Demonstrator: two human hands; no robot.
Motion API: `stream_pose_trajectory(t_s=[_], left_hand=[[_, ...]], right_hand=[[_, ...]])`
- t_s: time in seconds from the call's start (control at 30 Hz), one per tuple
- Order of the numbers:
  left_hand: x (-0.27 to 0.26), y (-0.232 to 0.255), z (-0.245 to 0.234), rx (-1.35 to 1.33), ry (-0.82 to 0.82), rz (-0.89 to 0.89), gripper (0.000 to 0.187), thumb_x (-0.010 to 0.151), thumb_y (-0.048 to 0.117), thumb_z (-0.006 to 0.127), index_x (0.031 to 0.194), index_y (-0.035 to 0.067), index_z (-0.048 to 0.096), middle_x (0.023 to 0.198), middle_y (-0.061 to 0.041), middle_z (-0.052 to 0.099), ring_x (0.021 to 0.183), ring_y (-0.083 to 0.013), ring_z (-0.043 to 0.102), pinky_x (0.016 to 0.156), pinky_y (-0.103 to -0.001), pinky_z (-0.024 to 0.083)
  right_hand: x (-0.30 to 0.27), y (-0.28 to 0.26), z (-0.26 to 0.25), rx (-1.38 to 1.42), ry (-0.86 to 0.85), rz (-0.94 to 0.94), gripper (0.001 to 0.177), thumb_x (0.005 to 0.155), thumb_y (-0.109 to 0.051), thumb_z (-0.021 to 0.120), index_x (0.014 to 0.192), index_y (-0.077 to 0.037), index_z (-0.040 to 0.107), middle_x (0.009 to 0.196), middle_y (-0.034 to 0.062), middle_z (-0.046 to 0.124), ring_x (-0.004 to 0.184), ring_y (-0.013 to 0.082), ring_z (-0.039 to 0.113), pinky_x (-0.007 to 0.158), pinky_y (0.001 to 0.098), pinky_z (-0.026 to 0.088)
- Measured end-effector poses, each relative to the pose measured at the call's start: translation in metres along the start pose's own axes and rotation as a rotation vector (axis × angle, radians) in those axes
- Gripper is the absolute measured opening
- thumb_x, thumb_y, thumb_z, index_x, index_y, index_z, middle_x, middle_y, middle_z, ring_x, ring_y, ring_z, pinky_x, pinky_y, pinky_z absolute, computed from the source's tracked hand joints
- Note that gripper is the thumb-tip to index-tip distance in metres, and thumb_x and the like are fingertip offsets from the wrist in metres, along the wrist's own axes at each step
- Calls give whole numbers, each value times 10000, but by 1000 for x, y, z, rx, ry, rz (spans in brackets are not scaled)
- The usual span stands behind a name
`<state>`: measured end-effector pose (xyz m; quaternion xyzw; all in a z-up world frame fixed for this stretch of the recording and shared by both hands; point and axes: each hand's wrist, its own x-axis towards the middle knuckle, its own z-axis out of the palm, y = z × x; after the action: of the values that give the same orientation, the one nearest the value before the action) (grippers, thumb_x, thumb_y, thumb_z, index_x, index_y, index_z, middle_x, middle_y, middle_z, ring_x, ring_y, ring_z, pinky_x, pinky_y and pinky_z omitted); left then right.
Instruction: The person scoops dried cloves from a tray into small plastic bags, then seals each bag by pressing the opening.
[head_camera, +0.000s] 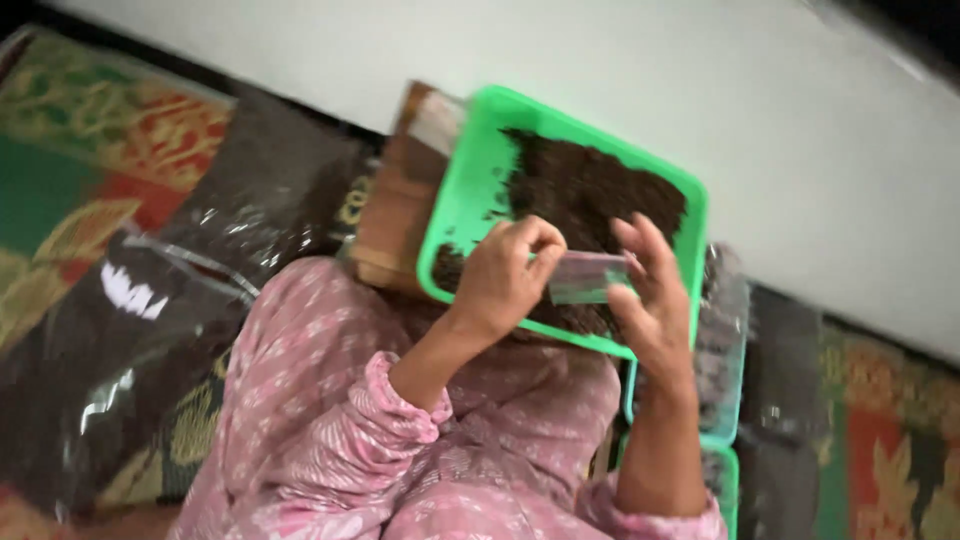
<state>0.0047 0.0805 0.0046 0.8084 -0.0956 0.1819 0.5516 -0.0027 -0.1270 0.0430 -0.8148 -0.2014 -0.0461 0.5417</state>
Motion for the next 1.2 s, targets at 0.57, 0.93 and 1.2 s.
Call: stream_pose_trajectory(t_s=[0.57, 0.93, 1.2], left_hand=[[-10, -12, 51, -225, -56, -170, 143, 910, 325, 802, 952, 189, 802, 1009, 9, 736, 994, -202, 678, 839, -307, 546], [-8, 0, 46, -207, 6, -139, 319, 788, 349, 914, 775, 123, 690, 869, 8, 673, 858, -169, 662, 678, -251, 549], [-2, 18, 38, -249, -118, -92, 73, 925, 209, 783, 962, 151, 804, 950, -38, 754, 937, -230, 715, 751, -298, 574]], right_hand=[[-9, 30, 10, 109, 186, 67, 143, 1022, -108, 633, 991, -37, 754, 1027, 152, 768, 1042, 249, 719, 940, 369, 540], [-17, 45, 8, 274, 133, 133, 496, 998, -37, 639, 1477, -55, 515, 1247, 172, 700, 1130, 197, 657, 1013, 379, 531], [-16, 39, 10, 231, 293, 144, 245, 940, -30, 752, 1177, -11, 697, 943, 127, 765, 850, 122, 712, 787, 280, 589]])
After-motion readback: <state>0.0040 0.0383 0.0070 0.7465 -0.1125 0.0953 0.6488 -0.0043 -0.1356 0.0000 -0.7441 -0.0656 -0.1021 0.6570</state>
